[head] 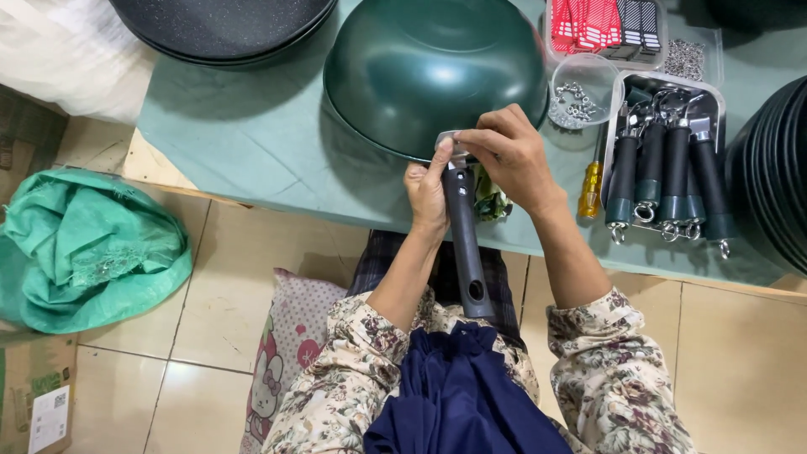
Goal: Assembling handles onto woks using a screwdriver and screws.
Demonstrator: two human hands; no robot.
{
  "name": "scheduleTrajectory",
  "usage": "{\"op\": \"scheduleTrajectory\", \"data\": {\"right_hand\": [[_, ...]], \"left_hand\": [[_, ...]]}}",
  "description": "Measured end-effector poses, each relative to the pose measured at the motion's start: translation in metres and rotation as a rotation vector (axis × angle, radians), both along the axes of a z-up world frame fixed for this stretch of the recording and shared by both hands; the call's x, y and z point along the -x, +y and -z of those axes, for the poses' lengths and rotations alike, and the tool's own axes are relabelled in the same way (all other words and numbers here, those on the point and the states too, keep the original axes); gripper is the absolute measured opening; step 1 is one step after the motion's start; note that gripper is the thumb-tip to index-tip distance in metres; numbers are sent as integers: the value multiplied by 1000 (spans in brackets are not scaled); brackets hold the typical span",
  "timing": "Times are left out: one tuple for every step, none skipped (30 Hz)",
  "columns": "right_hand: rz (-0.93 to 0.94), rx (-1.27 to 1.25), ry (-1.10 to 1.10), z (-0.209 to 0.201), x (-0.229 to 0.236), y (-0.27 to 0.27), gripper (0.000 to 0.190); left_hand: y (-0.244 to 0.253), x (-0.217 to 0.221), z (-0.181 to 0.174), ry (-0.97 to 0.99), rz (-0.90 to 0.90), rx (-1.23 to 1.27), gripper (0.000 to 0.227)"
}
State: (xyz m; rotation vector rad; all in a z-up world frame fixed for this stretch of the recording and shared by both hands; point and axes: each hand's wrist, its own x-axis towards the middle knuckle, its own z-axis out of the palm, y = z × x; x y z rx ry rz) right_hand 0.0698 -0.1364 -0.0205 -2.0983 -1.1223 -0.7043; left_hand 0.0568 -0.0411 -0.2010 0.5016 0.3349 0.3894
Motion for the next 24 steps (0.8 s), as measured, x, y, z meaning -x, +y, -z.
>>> {"op": "scheduleTrajectory", "data": {"right_hand": [[0, -1, 0, 0, 0, 0, 11], [-7, -7, 4, -1, 0, 1, 9], [-15, -12, 8, -1, 0, 1, 8], [-16, -12, 7, 1, -1, 1, 8], [-6, -26, 20, 3, -1, 1, 9], [4, -41, 32, 5, -2, 1, 10], [7, -41, 32, 4, -1, 1, 10], [9, -57, 80, 3, -1, 1, 11], [9, -72, 127, 3, 0, 1, 13], [10, -72, 126, 3, 0, 0, 13], [18, -64, 128, 5, 0, -1, 10], [26, -55, 131, 6, 0, -1, 8], [27, -55, 130, 5, 1, 0, 8], [68, 15, -22, 4, 2, 1, 6], [110, 85, -175, 3, 3, 2, 4], [111, 86, -175, 8, 2, 1, 4], [137, 112, -267, 13, 1, 0, 6], [162, 137, -358, 17, -1, 0, 11], [162, 137, -358, 17, -1, 1, 11], [168, 147, -411, 17, -2, 2, 12], [178, 157, -465, 17, -3, 3, 13], [179, 157, -465, 17, -5, 1, 13], [180, 170, -468, 18, -7, 0, 10], [181, 183, -471, 19, -9, -2, 8]], "left_hand": [[0, 1, 0, 0, 0, -1, 12], [0, 3, 0, 12, 6, 1, 12], [0, 4, 0, 23, 9, 4, 13], [0, 4, -3, 23, 8, 4, 13], [0, 5, -6, 22, 9, -2, 13], [0, 6, -8, 22, 10, -8, 13], [0, 5, -5, 21, 13, -9, 13], [-1, 4, -1, 21, 20, -18, 13], [0, 3, 2, 20, 25, -28, 13], [0, 4, -8, 19, 26, -28, 13], [1, 5, -17, 15, 24, -31, 14], [2, 6, -27, 11, 22, -34, 14], [1, 7, -27, 10, 22, -33, 14], [1, 7, -28, -1, 17, -34, 14], [0, 7, -29, -13, 12, -34, 13], [0, 8, -36, -14, 14, -33, 13], [0, 9, -44, -23, 12, -35, 13], [1, 9, -51, -32, 11, -37, 13], [1, 9, -46, -32, 10, -37, 13], [0, 8, -41, -34, 8, -33, 13], [-1, 7, -37, -37, 9, -30, 12], [0, 8, -50, -38, 10, -30, 12], [0, 12, -63, -55, 12, -20, 12], [0, 15, -77, -72, 15, -9, 11]]}}
